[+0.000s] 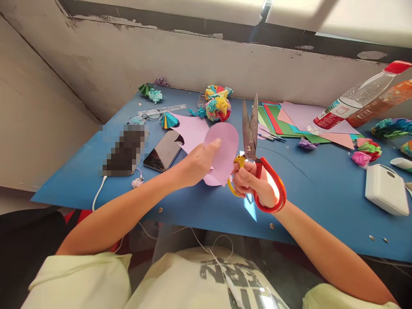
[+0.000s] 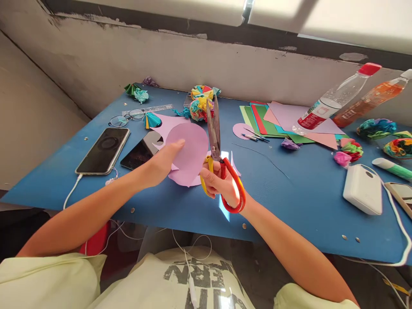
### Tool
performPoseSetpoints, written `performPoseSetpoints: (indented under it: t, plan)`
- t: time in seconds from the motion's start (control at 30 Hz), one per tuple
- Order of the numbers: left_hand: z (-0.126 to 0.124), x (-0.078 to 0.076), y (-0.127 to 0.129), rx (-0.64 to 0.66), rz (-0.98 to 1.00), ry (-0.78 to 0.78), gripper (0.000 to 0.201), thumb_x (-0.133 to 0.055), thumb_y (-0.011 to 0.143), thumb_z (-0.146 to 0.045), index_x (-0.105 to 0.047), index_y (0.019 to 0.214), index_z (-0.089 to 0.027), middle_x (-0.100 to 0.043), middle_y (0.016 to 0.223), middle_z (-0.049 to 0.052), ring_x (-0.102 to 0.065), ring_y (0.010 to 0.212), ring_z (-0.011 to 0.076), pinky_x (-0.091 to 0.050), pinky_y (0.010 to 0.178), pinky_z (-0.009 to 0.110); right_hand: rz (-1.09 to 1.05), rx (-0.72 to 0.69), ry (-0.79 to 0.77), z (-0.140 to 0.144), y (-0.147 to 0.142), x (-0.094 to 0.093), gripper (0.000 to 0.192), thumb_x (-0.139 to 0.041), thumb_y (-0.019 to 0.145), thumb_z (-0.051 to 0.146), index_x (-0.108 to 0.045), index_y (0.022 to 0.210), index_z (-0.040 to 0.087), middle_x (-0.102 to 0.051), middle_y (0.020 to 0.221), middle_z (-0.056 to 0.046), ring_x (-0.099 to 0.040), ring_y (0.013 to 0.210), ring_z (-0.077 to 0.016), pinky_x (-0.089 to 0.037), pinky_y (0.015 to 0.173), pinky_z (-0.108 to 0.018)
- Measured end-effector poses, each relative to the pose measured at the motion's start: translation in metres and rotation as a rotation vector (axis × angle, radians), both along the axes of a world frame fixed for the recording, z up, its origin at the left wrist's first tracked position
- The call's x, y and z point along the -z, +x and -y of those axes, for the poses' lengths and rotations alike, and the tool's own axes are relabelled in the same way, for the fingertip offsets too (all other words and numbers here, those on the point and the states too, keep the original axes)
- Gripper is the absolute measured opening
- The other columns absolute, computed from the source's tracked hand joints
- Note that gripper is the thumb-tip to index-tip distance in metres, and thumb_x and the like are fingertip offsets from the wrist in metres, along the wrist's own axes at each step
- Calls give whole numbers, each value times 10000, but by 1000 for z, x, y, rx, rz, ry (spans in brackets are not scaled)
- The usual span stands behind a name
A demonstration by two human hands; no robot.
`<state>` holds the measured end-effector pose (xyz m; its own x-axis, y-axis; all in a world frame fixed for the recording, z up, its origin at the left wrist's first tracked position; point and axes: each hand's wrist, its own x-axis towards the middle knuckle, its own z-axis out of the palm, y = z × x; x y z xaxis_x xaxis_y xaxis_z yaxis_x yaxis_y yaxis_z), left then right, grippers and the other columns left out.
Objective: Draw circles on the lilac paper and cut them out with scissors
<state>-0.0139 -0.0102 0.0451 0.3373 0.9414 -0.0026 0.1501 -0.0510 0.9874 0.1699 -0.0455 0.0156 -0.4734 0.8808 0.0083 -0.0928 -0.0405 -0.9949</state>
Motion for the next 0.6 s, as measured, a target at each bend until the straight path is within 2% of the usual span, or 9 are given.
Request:
performPoseSetpoints:
  t: [0.1, 0.2, 0.3, 0.4, 0.47, 0.53, 0.6]
  plan:
    - [5, 1, 2, 144, -35, -32, 398, -425, 891, -528, -550, 721, -190, -613, 738, 35, -618, 850, 207, -515, 712, 289, 39, 72, 11, 1, -2, -2, 350, -609, 850, 472, -440, 732, 190, -376, 458, 85, -387, 412, -71, -334, 439, -239]
    - [5, -4, -1, 140, -37, -28, 256, -520, 853, -411, -600, 811, -172, -646, 834, 34, -609, 952, 211, -511, 756, 274, 43, 186, 5, -2, -2, -5, 275, -625, 840, 396, -466, 764, 185, -395, 462, 84, -385, 414, -68, -343, 441, -236]
    - [0, -12, -7, 140, -29, -12, 189, -630, 762, -325, -637, 861, -164, -660, 875, 18, -610, 972, 213, -507, 775, 265, 14, 204, 17, -7, 4, -12, 307, -638, 807, 403, -443, 704, 190, -355, 444, 89, -349, 393, -62, -332, 415, -232]
    - [-6, -22, -14, 199, -75, -54, 214, -687, 711, -335, -665, 843, -167, -672, 856, 14, -631, 890, 197, -507, 725, 242, 76, 143, 23, -13, 14, -15, 319, -636, 803, 407, -431, 686, 192, -350, 443, 86, -358, 392, -65, -327, 411, -231]
    - [-9, -27, -18, 200, -109, -78, 257, -683, 722, -397, -681, 832, -164, -673, 825, 24, -636, 818, 181, -498, 663, 222, 146, 115, 37, -16, 20, -13, 266, -620, 828, 385, -463, 744, 188, -380, 465, 80, -378, 405, -68, -337, 423, -231]
    - [-10, -28, -18, 172, -153, -84, 295, -685, 726, -434, -689, 841, -163, -666, 792, 30, -627, 743, 161, -476, 585, 200, 193, 114, 74, -17, 24, -9, 215, -603, 853, 366, -493, 797, 190, -404, 487, 75, -387, 413, -68, -349, 436, -231]
    - [-11, -26, -15, 199, -220, -113, 281, -715, 714, -403, -686, 867, -168, -655, 748, 24, -605, 658, 138, -450, 517, 188, 175, 136, 70, -18, 25, -7, 201, -627, 845, 356, -522, 798, 191, -426, 510, 67, -389, 419, -63, -346, 440, -226]
